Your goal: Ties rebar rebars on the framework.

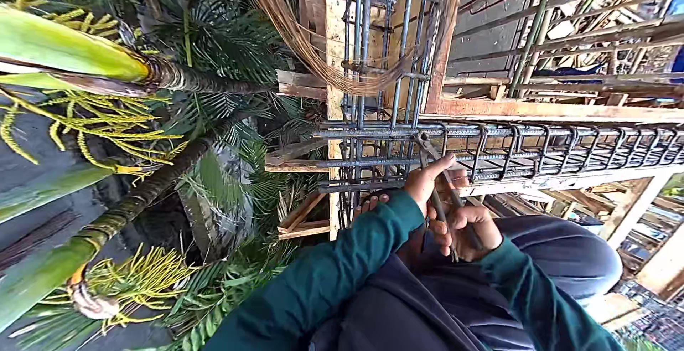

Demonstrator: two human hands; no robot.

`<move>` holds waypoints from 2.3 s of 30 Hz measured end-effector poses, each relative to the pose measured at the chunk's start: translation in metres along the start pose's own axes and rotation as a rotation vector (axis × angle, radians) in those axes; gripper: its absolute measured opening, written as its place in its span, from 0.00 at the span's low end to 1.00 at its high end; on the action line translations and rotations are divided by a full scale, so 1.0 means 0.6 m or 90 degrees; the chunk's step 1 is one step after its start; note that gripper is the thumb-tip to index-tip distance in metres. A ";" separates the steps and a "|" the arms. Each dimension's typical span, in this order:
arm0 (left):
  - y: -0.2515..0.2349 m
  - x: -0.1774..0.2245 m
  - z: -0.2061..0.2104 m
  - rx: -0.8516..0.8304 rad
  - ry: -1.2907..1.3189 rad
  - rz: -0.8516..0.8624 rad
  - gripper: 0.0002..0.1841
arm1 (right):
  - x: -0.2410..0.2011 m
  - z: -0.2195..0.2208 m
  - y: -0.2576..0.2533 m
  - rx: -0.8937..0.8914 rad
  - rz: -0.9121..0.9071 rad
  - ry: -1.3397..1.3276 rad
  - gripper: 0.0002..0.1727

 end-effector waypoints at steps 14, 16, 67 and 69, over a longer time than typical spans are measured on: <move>-0.033 0.035 0.111 0.111 0.094 -0.013 0.29 | -0.266 -0.018 0.063 0.710 0.120 1.342 0.16; -0.009 0.036 0.122 0.052 0.020 0.002 0.30 | -0.295 -0.028 0.053 0.698 0.168 1.362 0.18; -0.025 0.026 0.094 0.125 -0.175 -0.002 0.28 | -0.203 -0.003 0.065 0.532 0.246 1.099 0.24; -0.024 0.025 0.095 0.119 -0.193 -0.019 0.30 | -0.206 -0.013 0.066 0.527 0.215 1.147 0.21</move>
Point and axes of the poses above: each hand's wrist, its own y-axis away from the middle knuckle, its own z-axis out of the palm, x = y × z, the point moved 6 cm from there along -y, towards the middle knuckle, and after that the axes turned 5 degrees about z, right-handed, at the moved point
